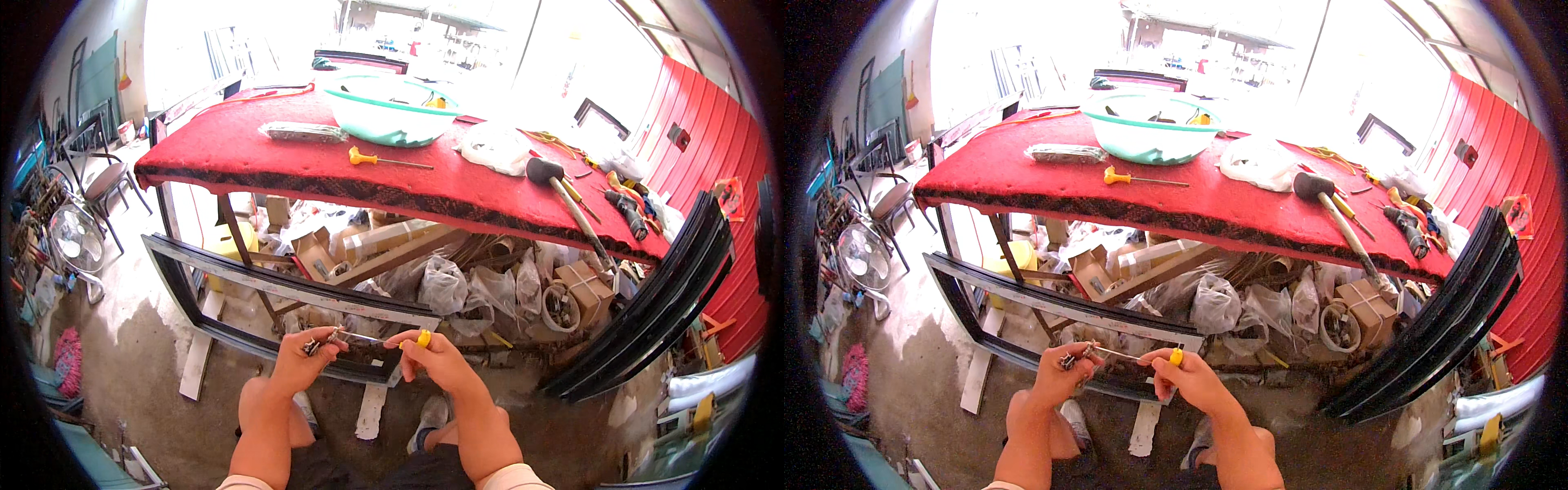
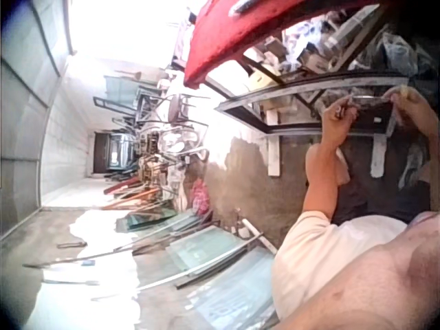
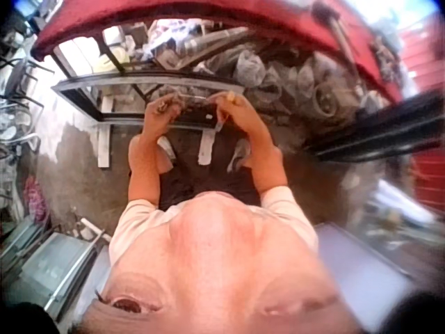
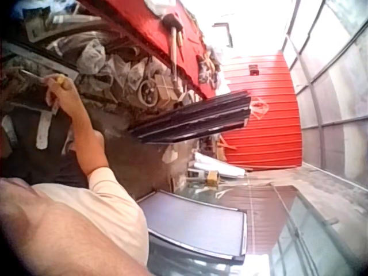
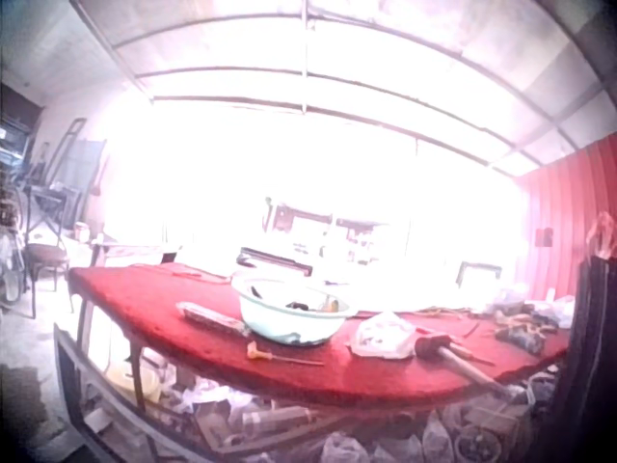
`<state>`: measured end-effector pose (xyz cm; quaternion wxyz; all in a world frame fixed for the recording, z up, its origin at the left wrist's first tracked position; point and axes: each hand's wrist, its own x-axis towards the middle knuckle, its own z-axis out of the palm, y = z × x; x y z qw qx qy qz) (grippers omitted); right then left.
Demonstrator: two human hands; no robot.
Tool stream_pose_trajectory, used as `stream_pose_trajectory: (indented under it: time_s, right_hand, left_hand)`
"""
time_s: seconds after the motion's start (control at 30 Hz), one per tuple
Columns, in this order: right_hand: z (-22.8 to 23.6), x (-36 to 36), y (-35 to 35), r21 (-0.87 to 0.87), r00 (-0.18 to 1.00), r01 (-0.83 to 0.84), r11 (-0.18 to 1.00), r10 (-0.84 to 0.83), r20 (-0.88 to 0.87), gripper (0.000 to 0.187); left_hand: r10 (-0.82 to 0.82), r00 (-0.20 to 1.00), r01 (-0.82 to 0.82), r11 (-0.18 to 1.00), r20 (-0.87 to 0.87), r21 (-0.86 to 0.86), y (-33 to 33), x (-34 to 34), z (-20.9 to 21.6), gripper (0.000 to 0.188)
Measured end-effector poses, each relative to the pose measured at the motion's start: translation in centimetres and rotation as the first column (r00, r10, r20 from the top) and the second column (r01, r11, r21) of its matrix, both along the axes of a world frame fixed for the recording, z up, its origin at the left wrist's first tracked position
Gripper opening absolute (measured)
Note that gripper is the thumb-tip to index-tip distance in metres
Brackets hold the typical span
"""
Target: The person manipulates a metal window hinge mechanism while holding it above a window frame, using a small yellow screwdriver to turn a screw and then testing the hinge motion.
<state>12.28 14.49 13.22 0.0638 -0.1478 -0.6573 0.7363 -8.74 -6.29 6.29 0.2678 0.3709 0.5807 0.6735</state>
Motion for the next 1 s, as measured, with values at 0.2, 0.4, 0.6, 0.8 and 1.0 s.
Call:
stream_pose_trajectory:
  time_s: [0.2, 0.4, 0.6, 0.8, 1.0]
  right_hand:
    - [-0.7, 0.4, -0.4, 0.066, 0.997, 0.073, 0.995, -0.073, -0.003, 0.032]
    - [-0.8, 0.5, -1.3, -0.091, 0.994, 0.11, 0.99, -0.108, 0.025, 0.036]
    - [-1.8, 0.5, -1.3, -0.218, 0.995, 0.1, 0.971, -0.096, 0.027, 0.041]
    - [-1.5, 0.0, -2.2, -0.073, 0.996, 0.082, 0.994, -0.081, 0.025, 0.036]
    - [-1.1, -0.4, -2.3, -0.214, 1.0, 0.018, 0.977, -0.014, 0.019, 0.035]
  left_hand:
    - [0.154, 0.986, -0.153, 0.988, -0.06, 0.021, 1.7, 1.7, 0.4, 0.03]
    - [0.271, 0.918, -0.278, 0.96, -0.288, 0.016, 2.2, 2.4, 0.1, 0.031]
    - [0.298, 0.91, -0.316, 0.949, -0.288, -0.016, 2.5, 2.7, 0.6, 0.03]
    - [0.36, 0.877, -0.382, 0.924, -0.32, -0.007, 2.8, 2.6, -0.2, 0.028]
    - [0.386, 0.811, -0.42, 0.907, -0.44, 0.022, 2.9, 1.9, -0.1, 0.028]
